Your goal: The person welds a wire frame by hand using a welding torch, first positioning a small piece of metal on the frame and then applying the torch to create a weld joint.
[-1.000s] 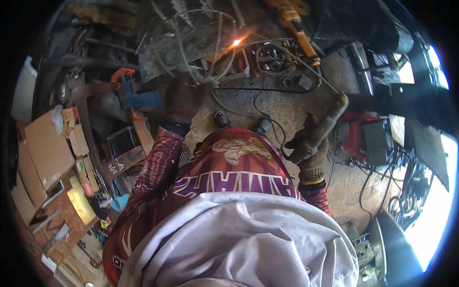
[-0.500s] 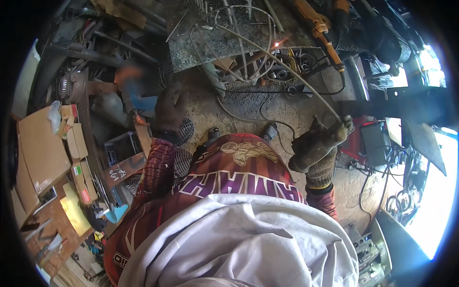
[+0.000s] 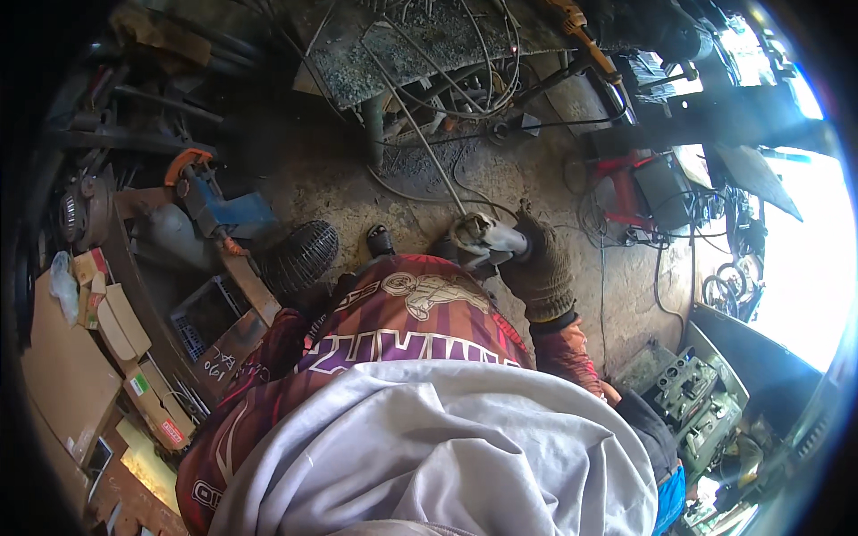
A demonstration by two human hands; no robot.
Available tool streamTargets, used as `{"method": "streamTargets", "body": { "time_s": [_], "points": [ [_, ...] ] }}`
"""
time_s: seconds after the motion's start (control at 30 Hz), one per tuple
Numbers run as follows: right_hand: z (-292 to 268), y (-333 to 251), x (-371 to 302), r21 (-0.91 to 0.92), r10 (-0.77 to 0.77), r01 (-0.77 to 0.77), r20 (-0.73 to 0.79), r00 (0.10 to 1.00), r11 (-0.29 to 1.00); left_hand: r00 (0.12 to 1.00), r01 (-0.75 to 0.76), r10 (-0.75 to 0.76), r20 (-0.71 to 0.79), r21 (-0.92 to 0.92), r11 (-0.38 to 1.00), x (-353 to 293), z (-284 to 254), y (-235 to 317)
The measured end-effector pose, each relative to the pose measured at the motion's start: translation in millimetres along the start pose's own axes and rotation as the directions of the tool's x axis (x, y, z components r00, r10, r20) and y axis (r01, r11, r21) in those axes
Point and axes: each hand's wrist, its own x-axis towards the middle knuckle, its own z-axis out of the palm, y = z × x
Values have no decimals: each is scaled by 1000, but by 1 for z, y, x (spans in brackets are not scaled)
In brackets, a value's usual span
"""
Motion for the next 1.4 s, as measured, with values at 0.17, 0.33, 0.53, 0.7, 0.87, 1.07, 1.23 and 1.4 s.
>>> {"method": "streamTargets", "body": {
  "time_s": [0.17,0.33,0.53,0.7,0.87,1.07,1.23,1.4],
  "points": [
    [20,3,-12,-98,60,-62,-18,998,993,999,-12,10,34,54,998,-5,-41,1],
    [29,-2,-15,-143,68,-69,-14,998,987,979,171,-197,-49,-321,932,11,-61,-2],
    [26,-20,-9,-134,91,-90,2,996,987,973,219,-231,11,-355,909,12,-85,29],
    [30,-3,-18,-185,13,-8,24,1000,983,994,93,-104,-37,-221,971,6,-71,17],
    [28,0,-22,-197,3,3,30,1000,980,998,38,-46,-47,-147,988,-3,-55,-5],
    [27,-20,-11,-282,-5,3,-4,1000,959,993,93,-104,-49,-180,979,-3,-46,-8],
    [24,-23,-11,-352,-84,69,-30,996,934,992,104,-115,-48,-194,976,0,-46,-6],
    [25,-8,-20,-181,-148,135,-61,987,974,987,128,-146,-67,-219,967,0,-44,-4]
  ]
}}
